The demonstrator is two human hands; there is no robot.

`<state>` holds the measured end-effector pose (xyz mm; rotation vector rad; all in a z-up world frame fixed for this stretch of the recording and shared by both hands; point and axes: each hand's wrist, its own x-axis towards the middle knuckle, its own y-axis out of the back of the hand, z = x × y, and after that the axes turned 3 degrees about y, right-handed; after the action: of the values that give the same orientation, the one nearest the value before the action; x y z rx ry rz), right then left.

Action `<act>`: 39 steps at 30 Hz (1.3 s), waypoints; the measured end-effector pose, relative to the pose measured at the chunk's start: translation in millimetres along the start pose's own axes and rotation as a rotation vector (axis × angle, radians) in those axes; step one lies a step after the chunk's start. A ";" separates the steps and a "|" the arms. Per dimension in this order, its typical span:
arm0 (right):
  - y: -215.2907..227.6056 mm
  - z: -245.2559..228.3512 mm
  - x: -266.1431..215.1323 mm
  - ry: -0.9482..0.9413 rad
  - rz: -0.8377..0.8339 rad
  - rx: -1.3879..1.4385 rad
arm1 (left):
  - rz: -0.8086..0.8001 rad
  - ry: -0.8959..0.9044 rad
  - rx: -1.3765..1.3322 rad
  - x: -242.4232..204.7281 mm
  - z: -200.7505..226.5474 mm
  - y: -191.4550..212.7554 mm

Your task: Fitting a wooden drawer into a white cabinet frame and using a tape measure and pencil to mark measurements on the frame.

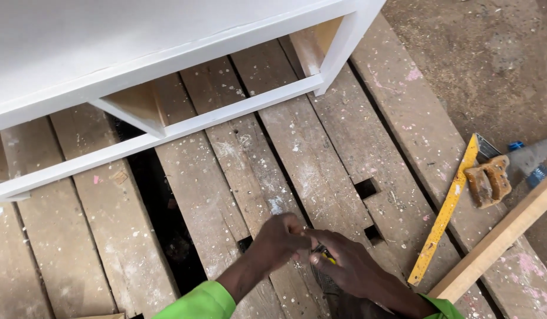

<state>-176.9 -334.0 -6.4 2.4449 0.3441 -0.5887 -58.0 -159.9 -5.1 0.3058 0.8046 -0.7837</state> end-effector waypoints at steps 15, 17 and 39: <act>-17.0 351.1 -169.0 -0.630 -0.084 0.463 | 0.556 -0.298 -0.703 3.0 40.4 172.6; -19.5 353.0 -171.8 -0.643 -0.059 0.501 | 0.580 -0.290 -0.696 11.0 42.8 166.4; 40.9 159.6 -30.9 -0.545 0.251 0.651 | 0.355 0.025 0.124 -93.4 119.6 77.8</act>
<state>-241.4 -466.0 -87.2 2.7033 -0.4382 -1.3704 21.0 -121.6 141.1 0.5538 0.7011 -0.4971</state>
